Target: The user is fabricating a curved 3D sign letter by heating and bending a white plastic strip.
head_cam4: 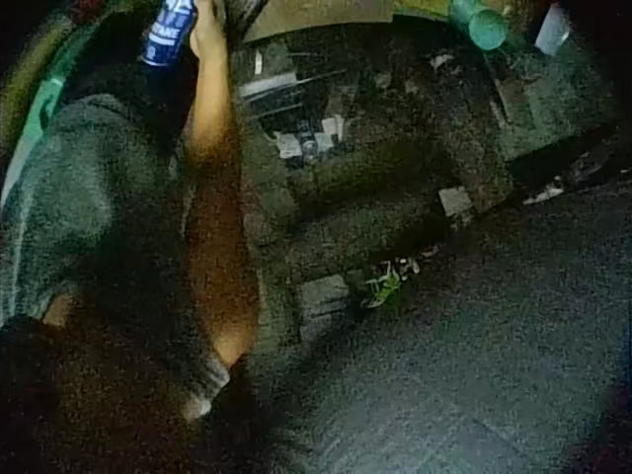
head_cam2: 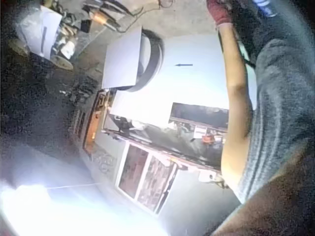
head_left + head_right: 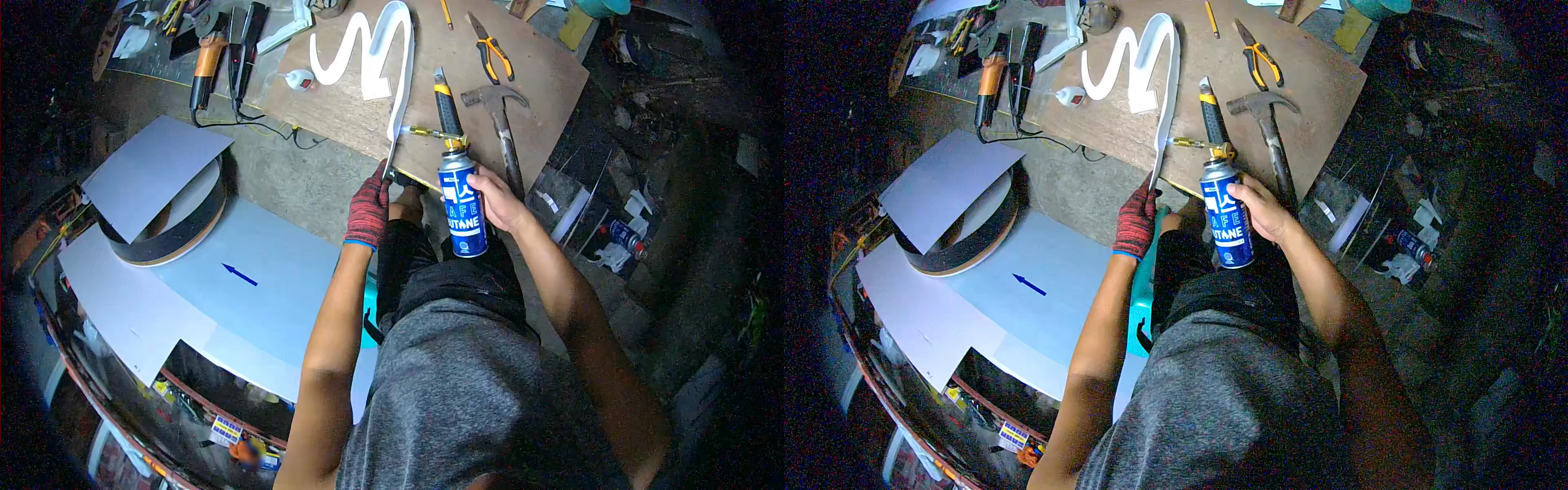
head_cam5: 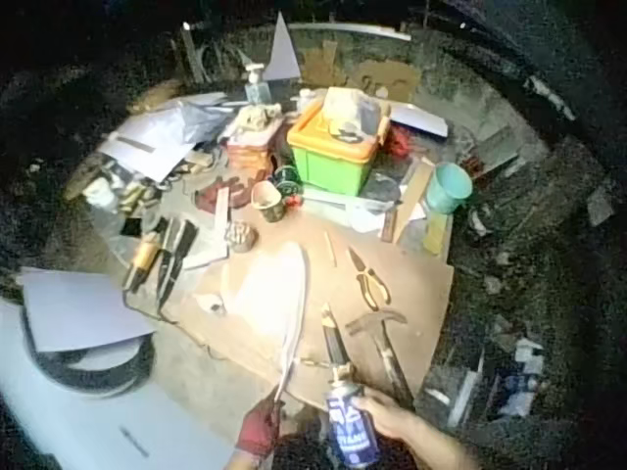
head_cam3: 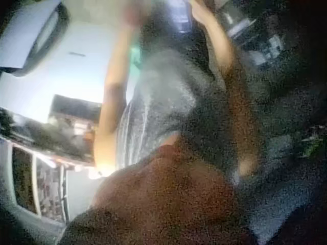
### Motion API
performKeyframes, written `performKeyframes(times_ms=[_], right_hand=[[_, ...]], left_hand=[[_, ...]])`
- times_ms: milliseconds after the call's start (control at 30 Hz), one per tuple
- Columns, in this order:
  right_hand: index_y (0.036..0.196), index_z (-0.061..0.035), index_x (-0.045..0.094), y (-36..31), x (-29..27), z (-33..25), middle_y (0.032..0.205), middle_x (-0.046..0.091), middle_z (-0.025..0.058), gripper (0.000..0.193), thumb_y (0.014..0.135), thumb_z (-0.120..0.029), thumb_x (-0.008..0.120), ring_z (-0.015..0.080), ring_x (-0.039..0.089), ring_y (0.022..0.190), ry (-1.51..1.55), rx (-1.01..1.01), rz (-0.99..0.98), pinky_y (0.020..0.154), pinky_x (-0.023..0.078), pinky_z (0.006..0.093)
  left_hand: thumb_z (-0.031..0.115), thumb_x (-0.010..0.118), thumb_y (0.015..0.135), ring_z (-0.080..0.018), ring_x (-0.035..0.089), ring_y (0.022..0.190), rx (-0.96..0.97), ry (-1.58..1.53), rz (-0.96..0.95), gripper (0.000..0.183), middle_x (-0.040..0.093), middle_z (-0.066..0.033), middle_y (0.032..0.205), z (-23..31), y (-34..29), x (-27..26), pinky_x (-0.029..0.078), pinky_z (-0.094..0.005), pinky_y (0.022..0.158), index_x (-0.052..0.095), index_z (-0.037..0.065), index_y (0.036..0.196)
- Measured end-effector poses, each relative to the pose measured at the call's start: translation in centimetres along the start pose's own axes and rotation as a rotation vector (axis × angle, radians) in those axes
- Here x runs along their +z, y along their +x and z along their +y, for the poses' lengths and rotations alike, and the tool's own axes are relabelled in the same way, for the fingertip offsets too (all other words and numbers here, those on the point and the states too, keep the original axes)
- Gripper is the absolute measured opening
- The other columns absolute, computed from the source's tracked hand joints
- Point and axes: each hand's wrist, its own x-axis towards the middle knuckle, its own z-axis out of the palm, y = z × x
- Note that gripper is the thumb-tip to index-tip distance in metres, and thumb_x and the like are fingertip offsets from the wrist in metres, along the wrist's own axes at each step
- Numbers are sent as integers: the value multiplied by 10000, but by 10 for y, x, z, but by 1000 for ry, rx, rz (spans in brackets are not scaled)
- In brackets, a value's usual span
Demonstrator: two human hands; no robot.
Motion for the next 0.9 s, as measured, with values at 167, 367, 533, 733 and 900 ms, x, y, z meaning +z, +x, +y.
performKeyframes(times_ms=[167,367,533,733,900], right_hand=[[1290,-1,462,2,-1,0,1152,637,149,432,957,-273,500,211,654,986,-31,2,-22,874,541,355],[1286,-18,487,-2,2,-1,1133,639,126,418,954,-272,517,196,647,976,-53,-8,-23,858,538,342],[1298,-29,465,-3,-1,-1,1120,636,121,448,937,-282,547,204,648,988,-25,-25,13,879,535,355],[1324,-34,458,11,-7,-14,1154,626,113,448,946,-263,530,198,633,1041,-4,-33,44,925,518,366],[1323,-32,461,6,-7,-17,1182,596,94,469,935,-257,597,185,580,1093,-49,-65,-10,969,465,351]], left_hand=[[113,476,981,-324,669,955,-5,52,-14,405,676,-196,1058,2,1,-1,525,-397,822,500,118,1386],[108,475,974,-339,657,974,30,85,-4,400,663,-197,1078,5,2,-2,520,-409,843,513,118,1372],[112,470,973,-336,657,976,-1,74,-21,397,659,-199,1091,4,2,-3,517,-411,853,517,116,1367],[105,468,967,-349,651,976,-5,54,-36,411,652,-212,1093,1,2,-3,512,-417,855,507,124,1376],[102,475,961,-363,642,995,-3,49,-38,430,638,-231,1105,5,2,-3,508,-422,861,498,143,1388]])
